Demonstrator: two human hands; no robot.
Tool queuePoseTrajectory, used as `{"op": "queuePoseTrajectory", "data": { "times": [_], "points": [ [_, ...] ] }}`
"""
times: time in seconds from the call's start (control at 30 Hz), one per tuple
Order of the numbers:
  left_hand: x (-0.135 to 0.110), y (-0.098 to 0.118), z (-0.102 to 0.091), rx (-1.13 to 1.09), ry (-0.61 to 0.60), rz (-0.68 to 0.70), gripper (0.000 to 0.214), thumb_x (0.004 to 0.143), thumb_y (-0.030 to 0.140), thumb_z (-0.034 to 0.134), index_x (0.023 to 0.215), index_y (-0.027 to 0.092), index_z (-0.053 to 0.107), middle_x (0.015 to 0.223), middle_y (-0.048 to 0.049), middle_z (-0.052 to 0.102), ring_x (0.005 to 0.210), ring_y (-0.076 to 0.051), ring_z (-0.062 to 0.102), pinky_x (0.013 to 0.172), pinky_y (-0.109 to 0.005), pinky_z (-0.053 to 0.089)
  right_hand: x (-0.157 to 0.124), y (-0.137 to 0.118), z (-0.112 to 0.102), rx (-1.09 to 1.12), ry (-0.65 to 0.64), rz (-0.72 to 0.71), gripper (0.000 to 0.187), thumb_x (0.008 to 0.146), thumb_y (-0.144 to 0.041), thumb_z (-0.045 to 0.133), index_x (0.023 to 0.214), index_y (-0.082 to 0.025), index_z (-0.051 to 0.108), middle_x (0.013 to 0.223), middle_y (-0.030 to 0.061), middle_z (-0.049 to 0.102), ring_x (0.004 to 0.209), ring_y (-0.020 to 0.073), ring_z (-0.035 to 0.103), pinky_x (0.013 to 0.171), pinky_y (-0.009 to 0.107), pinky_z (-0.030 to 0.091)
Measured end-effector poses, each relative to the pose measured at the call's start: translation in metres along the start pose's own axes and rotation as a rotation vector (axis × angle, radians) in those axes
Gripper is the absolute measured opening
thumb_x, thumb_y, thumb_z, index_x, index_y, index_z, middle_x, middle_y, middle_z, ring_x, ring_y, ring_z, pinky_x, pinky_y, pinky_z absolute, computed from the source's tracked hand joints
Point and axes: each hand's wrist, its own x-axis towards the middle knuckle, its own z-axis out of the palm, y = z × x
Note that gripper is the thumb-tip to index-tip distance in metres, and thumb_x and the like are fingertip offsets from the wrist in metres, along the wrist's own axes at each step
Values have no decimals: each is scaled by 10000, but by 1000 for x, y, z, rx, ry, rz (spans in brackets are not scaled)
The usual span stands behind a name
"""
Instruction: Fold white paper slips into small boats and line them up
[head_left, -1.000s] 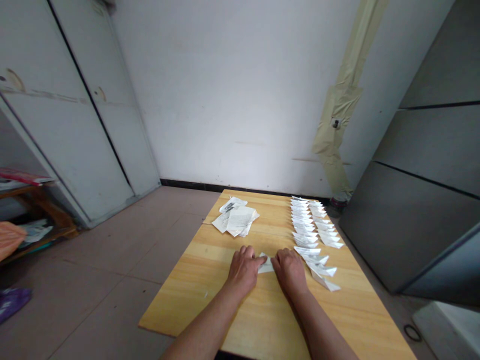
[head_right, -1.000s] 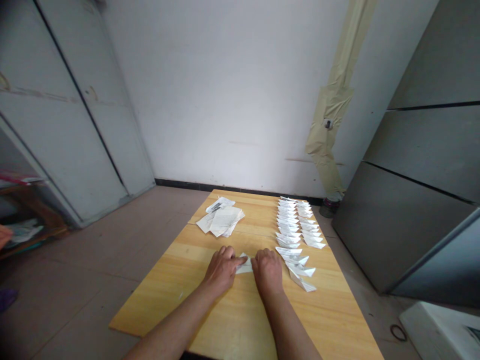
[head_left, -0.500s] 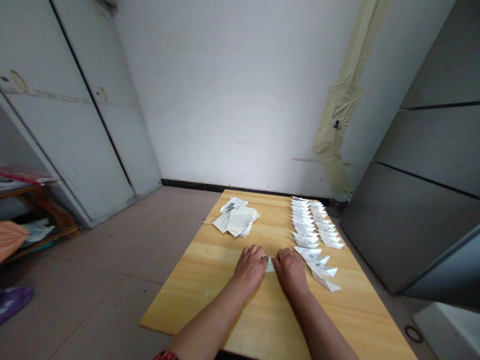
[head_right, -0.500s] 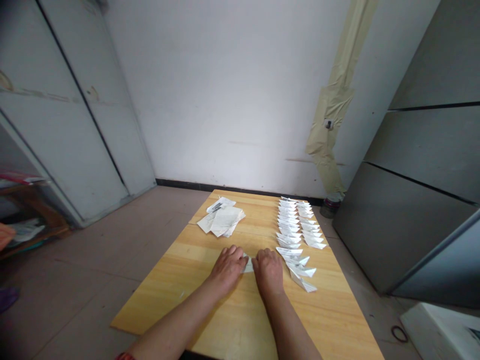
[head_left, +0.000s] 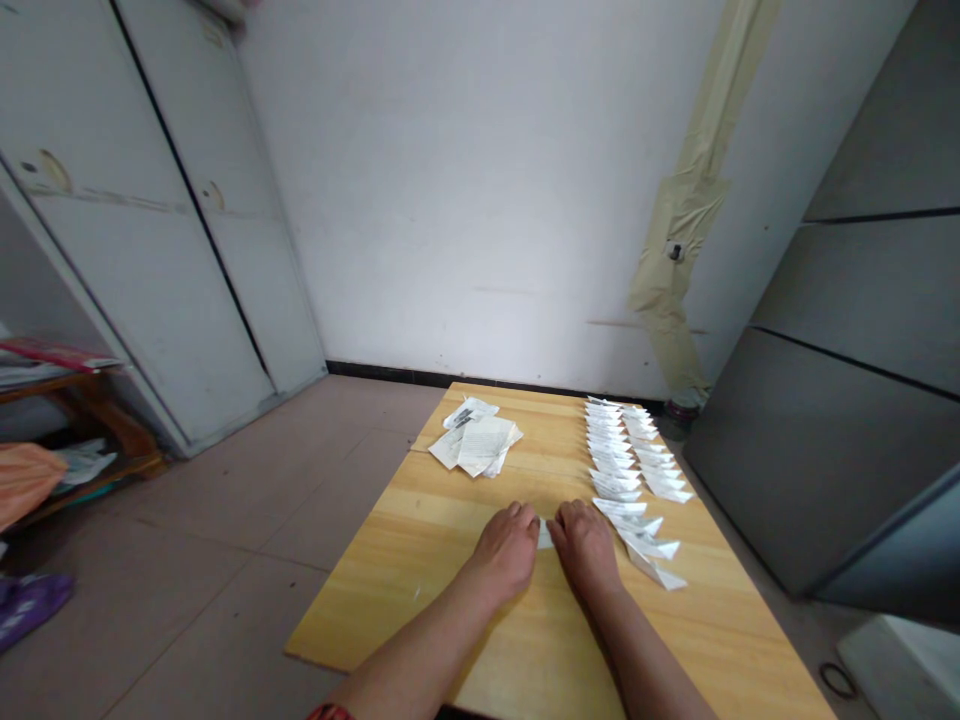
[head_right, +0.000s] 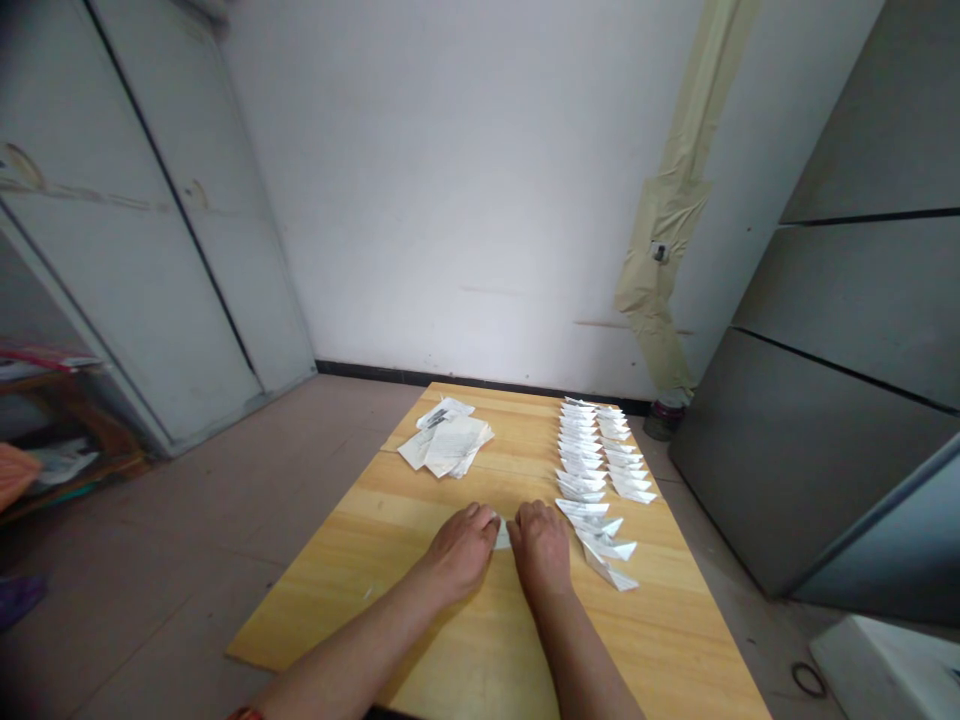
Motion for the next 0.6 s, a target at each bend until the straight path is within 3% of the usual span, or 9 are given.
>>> {"op": "queuePoseTrajectory", "data": {
  "times": [0.33, 0.6],
  "points": [
    [-13, 0, 11, -50, 119, -5, 228, 894, 191, 478, 1088, 161, 595, 1054, -92, 586, 1024, -252, 499, 892, -385, 433, 0, 3, 0, 97, 18, 2, 121, 888, -170, 558, 769, -187, 578, 766, 29, 592, 749, 181, 553, 679, 268, 320],
    [-14, 2, 11, -51, 134, -27, 221, 892, 214, 491, 1083, 173, 595, 1049, -87, 582, 1016, -250, 495, 889, -383, 426, 0, 5, 2, 125, 31, 5, 131, 884, -149, 530, 770, -184, 583, 760, 24, 582, 737, 170, 543, 675, 264, 312]
  ]
}}
